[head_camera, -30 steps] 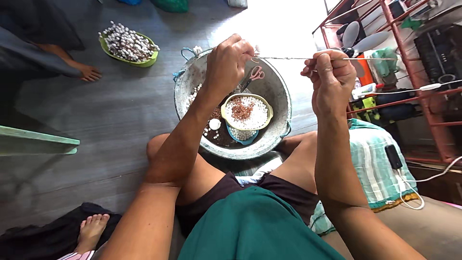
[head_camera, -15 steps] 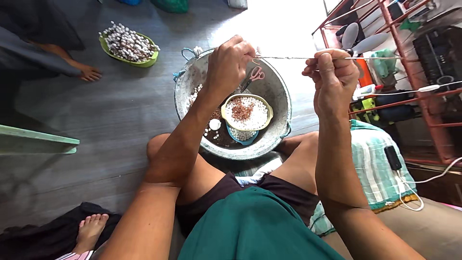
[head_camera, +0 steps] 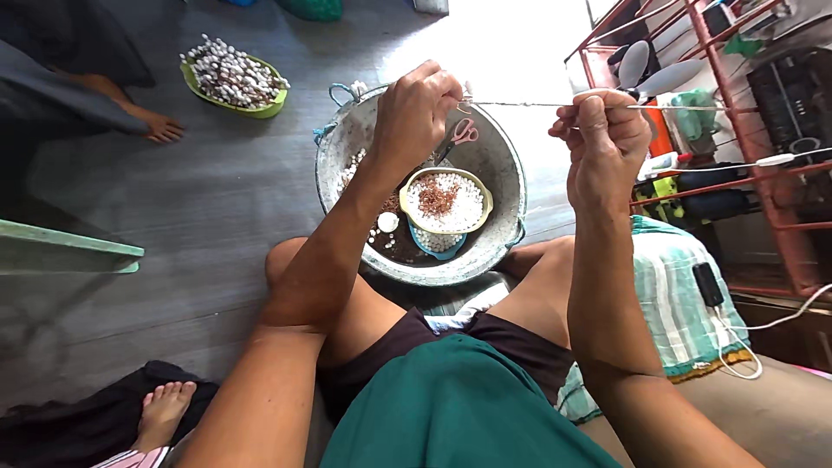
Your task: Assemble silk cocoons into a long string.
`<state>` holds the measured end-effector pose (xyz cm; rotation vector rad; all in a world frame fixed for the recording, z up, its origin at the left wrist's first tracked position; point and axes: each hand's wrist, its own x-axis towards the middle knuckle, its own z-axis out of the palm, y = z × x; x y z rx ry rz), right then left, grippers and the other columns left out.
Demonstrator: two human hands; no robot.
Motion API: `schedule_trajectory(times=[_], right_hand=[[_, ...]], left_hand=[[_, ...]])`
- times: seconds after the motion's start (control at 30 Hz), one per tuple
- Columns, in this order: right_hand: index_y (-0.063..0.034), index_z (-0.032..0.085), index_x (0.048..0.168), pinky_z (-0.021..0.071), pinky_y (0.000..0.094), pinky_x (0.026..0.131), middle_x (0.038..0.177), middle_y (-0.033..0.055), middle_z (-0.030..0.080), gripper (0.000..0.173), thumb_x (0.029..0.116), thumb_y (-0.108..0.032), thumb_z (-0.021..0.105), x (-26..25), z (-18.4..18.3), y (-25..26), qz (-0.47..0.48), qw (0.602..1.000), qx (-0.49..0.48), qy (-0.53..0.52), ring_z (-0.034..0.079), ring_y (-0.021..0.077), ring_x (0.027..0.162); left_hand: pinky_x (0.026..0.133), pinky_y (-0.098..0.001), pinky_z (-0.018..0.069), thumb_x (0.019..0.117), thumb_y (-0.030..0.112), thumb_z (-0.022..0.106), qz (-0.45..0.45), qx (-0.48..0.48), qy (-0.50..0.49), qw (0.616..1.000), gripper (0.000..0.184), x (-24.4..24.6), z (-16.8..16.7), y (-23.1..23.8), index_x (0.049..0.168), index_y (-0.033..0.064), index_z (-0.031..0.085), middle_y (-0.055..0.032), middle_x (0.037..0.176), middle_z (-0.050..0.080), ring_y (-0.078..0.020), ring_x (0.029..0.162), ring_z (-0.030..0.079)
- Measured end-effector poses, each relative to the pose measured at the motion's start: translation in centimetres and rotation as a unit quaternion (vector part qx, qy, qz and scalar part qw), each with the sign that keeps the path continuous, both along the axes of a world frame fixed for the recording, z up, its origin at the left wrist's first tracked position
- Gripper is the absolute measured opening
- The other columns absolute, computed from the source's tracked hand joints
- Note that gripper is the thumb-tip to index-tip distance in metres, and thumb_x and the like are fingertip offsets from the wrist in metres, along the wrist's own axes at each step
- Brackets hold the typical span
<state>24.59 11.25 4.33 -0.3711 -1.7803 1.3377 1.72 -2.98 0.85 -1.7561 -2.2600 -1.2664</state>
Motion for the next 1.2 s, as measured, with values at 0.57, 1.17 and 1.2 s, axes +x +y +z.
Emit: schedule_trajectory(times=[0.57, 1.17, 1.2], right_hand=[[-0.0045, 0.065, 0.108, 0.0624, 0.0373, 0.082, 0.095, 0.0041, 0.073, 0.016, 0.1076, -0.007, 0.05, 0.0, 0.0, -0.1, -0.003, 1.0, 0.0, 0.006, 0.073, 0.0165, 0.085], [-0.0046, 0.065, 0.109, 0.0626, 0.037, 0.082, 0.095, 0.0036, 0.074, 0.016, 0.1074, -0.006, 0.049, 0.0, 0.9, -0.5, -0.006, 1.0, 0.024, 0.005, 0.073, 0.0164, 0.085], [-0.0041, 0.065, 0.109, 0.0624, 0.0368, 0.082, 0.095, 0.0038, 0.074, 0.016, 0.1074, -0.007, 0.05, 0.1, 0.8, -0.5, -0.006, 1.0, 0.03, -0.001, 0.072, 0.0163, 0.084]], left_hand=[[0.076, -0.0427, 0.0536, 0.1012, 0.017, 0.057, 0.002, -0.004, -0.002, 1.0, 0.018, 0.2, 0.0, 0.0, 0.106, 0.0142, 0.075, -0.0058, 0.1, 0.067, -0.0207, 0.085, 0.066], [0.075, -0.044, 0.0541, 0.1008, 0.016, 0.057, 0.004, -0.002, -0.003, 1.0, 0.019, 0.2, 0.0, -0.1, 0.107, 0.0147, 0.075, -0.0054, 0.101, 0.068, -0.0211, 0.085, 0.067], [0.075, -0.0439, 0.054, 0.1008, 0.016, 0.057, 0.002, 0.0, -0.002, 1.0, 0.019, 0.2, 0.0, -0.1, 0.107, 0.0144, 0.075, -0.0056, 0.101, 0.067, -0.0211, 0.084, 0.066]])
